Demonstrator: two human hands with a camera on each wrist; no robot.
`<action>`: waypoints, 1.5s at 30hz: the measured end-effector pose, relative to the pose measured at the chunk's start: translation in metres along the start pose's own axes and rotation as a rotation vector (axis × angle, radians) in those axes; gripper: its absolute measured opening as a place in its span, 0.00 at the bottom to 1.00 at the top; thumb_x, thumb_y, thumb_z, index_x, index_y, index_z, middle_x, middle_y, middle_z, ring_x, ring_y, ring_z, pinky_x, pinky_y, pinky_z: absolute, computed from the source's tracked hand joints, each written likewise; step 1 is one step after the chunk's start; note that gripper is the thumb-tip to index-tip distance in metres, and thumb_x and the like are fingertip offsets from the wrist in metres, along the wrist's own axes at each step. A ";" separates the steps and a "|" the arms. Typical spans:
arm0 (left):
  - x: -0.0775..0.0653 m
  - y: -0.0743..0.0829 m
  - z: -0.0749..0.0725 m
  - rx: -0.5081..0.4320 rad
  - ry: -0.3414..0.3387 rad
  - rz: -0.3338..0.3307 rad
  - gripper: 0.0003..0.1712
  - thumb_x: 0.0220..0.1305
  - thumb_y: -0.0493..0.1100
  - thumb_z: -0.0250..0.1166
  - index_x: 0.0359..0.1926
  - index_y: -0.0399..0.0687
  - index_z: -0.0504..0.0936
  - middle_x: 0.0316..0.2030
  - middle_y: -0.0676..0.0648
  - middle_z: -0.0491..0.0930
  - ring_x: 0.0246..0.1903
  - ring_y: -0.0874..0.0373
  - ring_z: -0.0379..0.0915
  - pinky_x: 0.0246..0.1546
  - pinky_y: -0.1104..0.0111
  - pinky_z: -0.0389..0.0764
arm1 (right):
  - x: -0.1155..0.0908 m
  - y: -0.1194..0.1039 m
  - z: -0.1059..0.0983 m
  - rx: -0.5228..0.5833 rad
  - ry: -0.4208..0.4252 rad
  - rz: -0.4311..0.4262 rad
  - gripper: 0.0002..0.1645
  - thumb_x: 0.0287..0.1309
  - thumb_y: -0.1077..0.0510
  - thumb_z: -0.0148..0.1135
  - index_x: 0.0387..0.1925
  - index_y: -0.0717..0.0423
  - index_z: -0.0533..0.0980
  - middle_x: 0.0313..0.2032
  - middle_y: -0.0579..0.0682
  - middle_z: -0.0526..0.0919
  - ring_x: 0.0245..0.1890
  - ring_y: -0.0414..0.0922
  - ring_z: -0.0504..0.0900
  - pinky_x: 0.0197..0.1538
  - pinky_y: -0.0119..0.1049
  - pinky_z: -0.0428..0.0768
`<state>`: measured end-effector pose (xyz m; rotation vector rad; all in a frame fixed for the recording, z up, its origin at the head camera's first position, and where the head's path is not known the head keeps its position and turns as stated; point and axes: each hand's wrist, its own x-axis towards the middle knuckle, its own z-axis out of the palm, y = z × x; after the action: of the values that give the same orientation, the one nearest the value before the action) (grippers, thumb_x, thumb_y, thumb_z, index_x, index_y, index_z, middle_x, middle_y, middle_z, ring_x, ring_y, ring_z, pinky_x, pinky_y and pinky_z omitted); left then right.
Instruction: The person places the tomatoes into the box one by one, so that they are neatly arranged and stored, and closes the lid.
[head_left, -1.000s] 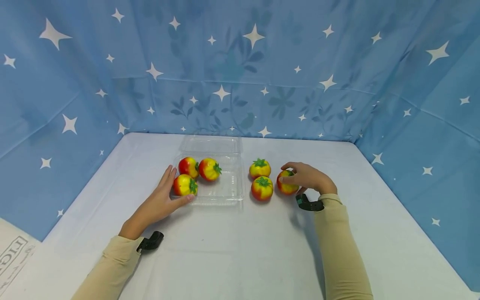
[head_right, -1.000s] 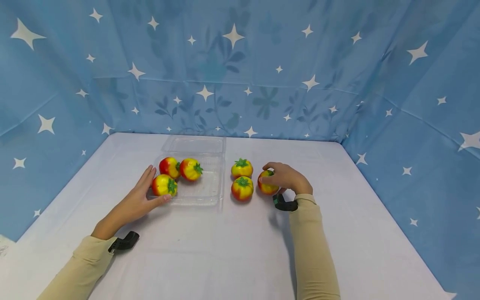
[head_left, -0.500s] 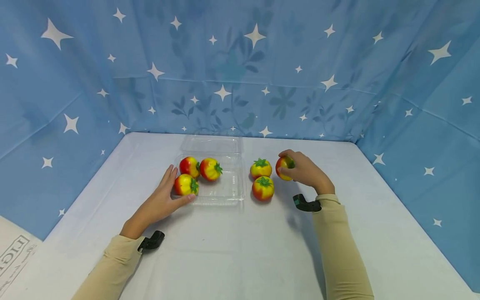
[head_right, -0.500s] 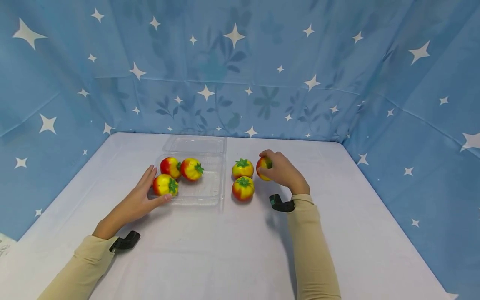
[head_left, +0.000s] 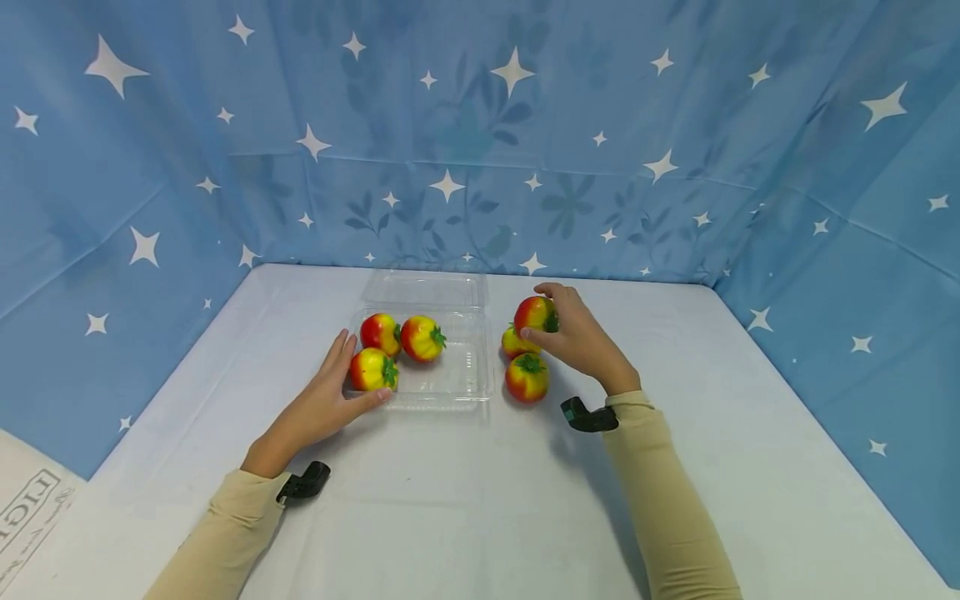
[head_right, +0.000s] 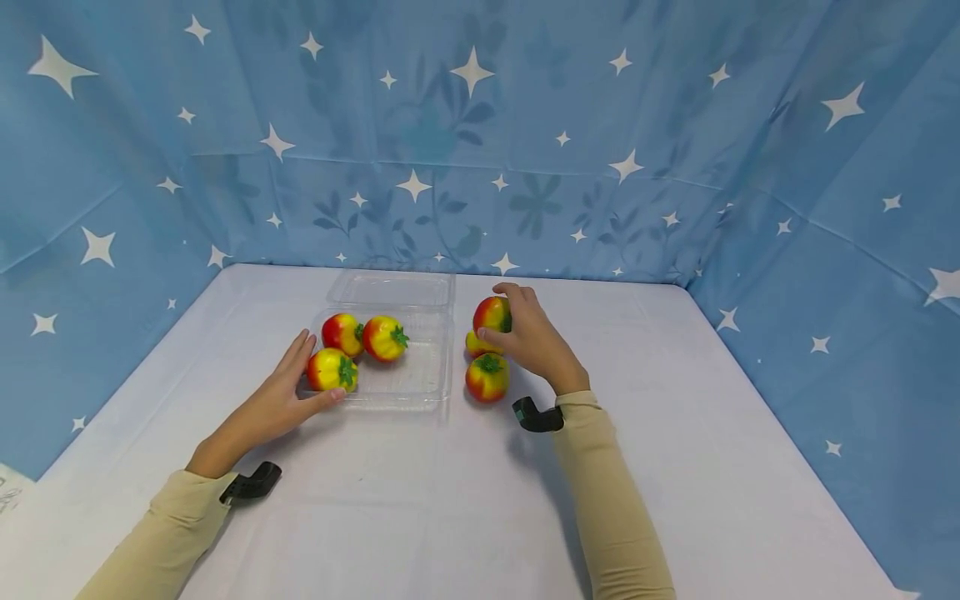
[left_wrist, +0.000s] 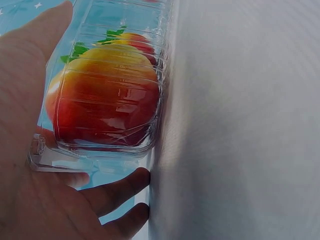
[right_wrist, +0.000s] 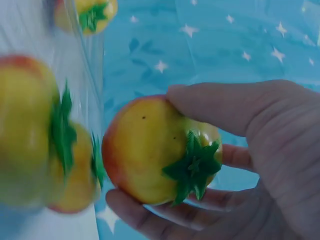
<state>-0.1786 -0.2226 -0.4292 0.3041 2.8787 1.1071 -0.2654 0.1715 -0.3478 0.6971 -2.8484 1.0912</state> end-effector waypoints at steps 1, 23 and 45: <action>0.000 0.000 0.000 0.000 0.000 0.000 0.69 0.70 0.71 0.67 0.85 0.35 0.36 0.85 0.37 0.27 0.83 0.32 0.32 0.76 0.33 0.47 | 0.000 -0.003 0.003 0.019 -0.003 -0.006 0.47 0.69 0.53 0.73 0.79 0.63 0.60 0.74 0.64 0.65 0.68 0.60 0.69 0.71 0.60 0.74; -0.001 0.001 0.000 0.006 0.016 -0.005 0.69 0.69 0.71 0.68 0.86 0.37 0.37 0.85 0.36 0.29 0.82 0.30 0.35 0.75 0.32 0.49 | 0.002 -0.054 0.085 0.011 -0.107 -0.280 0.41 0.69 0.52 0.75 0.75 0.59 0.67 0.71 0.58 0.72 0.70 0.54 0.73 0.72 0.50 0.74; -0.002 0.003 -0.001 0.017 0.018 0.000 0.69 0.69 0.70 0.67 0.86 0.36 0.38 0.85 0.34 0.30 0.81 0.27 0.39 0.72 0.29 0.52 | 0.006 -0.073 0.125 0.035 -0.196 -0.239 0.37 0.74 0.48 0.68 0.77 0.55 0.70 0.70 0.61 0.74 0.65 0.56 0.78 0.67 0.53 0.79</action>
<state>-0.1765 -0.2218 -0.4267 0.2967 2.9045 1.0921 -0.2229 0.0413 -0.3956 1.1726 -2.8054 1.0936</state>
